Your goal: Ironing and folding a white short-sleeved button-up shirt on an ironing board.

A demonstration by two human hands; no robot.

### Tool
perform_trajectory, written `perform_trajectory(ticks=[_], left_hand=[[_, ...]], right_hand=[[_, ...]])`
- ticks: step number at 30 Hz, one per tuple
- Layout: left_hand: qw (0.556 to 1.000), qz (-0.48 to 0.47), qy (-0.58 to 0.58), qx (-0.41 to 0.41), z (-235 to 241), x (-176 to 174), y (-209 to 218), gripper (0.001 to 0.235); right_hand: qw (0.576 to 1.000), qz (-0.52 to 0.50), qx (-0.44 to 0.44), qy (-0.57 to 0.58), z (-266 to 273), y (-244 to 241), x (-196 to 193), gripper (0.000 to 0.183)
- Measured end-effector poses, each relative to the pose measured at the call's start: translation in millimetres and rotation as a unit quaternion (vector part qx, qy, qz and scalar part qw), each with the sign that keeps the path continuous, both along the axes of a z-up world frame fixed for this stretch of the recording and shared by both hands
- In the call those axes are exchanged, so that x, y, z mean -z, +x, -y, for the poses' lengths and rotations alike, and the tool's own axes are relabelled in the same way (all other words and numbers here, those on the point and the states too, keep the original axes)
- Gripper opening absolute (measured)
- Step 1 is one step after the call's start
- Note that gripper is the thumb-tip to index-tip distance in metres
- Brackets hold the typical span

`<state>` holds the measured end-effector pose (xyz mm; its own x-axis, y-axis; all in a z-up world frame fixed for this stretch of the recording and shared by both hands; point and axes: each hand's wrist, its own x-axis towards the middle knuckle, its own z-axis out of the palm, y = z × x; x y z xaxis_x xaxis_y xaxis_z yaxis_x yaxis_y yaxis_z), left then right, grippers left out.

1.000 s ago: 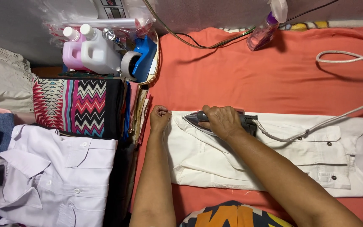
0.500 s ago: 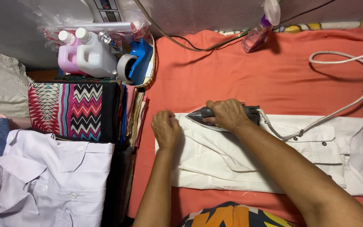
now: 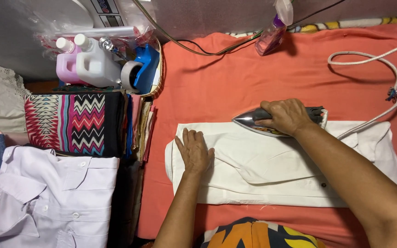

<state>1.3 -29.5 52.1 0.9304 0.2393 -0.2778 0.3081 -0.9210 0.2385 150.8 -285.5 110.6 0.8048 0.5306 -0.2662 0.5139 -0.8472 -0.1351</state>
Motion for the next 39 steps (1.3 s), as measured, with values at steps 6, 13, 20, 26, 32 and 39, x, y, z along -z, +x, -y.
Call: perform_trajectory(ticks=[6,13,20,26,32,39], left_hand=[[0.986,0.129,-0.041,0.098,35,31,-8,0.066],[0.991,0.046,-0.065,0.105,57,10,-8,0.083],[0.994,0.014,-0.044,0.097,60,12,-4,0.087],[0.995,-0.027,-0.028,0.089,61,8,-2,0.087],[0.995,-0.039,-0.012,0.09,64,6,1,0.088],[0.995,-0.052,0.001,0.082,66,1,2,0.088]], right_hand=[[1.0,0.0,0.005,0.009,29,2,2,0.05],[0.999,0.01,0.041,-0.027,68,6,13,0.053],[0.998,0.002,0.054,-0.034,98,14,19,0.057],[0.997,0.004,0.057,-0.056,128,16,20,0.061],[0.992,0.019,0.089,-0.084,173,20,26,0.061],[0.985,0.016,0.136,-0.105,219,23,31,0.062]])
